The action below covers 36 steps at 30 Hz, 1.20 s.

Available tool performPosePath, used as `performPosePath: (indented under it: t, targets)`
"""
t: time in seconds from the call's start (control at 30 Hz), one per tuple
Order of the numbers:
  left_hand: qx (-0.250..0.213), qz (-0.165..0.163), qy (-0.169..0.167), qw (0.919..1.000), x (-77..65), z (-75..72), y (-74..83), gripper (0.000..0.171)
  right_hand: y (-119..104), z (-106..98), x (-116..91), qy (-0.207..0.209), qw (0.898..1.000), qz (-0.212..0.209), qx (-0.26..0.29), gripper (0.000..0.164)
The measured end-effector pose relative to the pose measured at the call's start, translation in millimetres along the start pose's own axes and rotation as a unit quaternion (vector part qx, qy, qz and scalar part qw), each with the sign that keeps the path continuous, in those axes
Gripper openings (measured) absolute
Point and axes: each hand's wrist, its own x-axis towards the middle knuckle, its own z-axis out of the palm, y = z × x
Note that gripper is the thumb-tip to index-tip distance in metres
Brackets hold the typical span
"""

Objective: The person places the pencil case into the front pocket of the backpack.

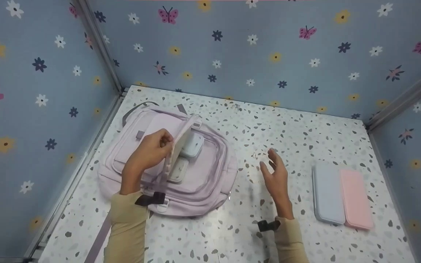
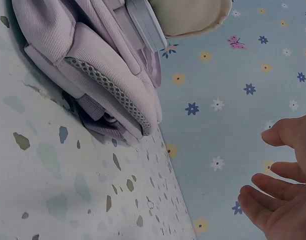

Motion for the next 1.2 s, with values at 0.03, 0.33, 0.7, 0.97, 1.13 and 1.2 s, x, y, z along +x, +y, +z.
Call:
performPosePath:
  t: [0.03, 0.33, 0.7, 0.97, 1.13, 1.2]
  targets:
    - [0.000, 0.000, 0.000, 1.0000, 0.2, 0.2, 0.0, 0.012, 2, -3, 0, 0.003, 1.000, -0.002, 0.002, 0.052]
    - [0.002, -0.005, -0.003, 1.0000, -0.1, 0.2, -0.4, 0.011, 15, -30, -7, 0.040, 0.999, 0.017, -0.014, 0.056]
    - [-0.004, -0.003, -0.005, 1.0000, 0.6, 0.3, -1.9, 0.012, 32, -56, -11, 0.077, 0.996, 0.037, -0.001, 0.055]
    - [-0.005, -0.008, -0.005, 0.9999, -1.8, -0.1, -2.8, 0.012, 48, -76, -23, 0.087, 0.994, 0.070, -0.006, 0.056]
    - [0.000, -0.015, -0.005, 0.9999, -0.7, -1.3, -2.7, 0.012, 56, -86, -29, 0.092, 0.992, 0.090, -0.016, 0.059]
    - [0.002, -0.013, -0.005, 0.9999, -0.9, -1.9, -2.2, 0.012, 59, -92, -31, 0.095, 0.990, 0.101, -0.025, 0.061]
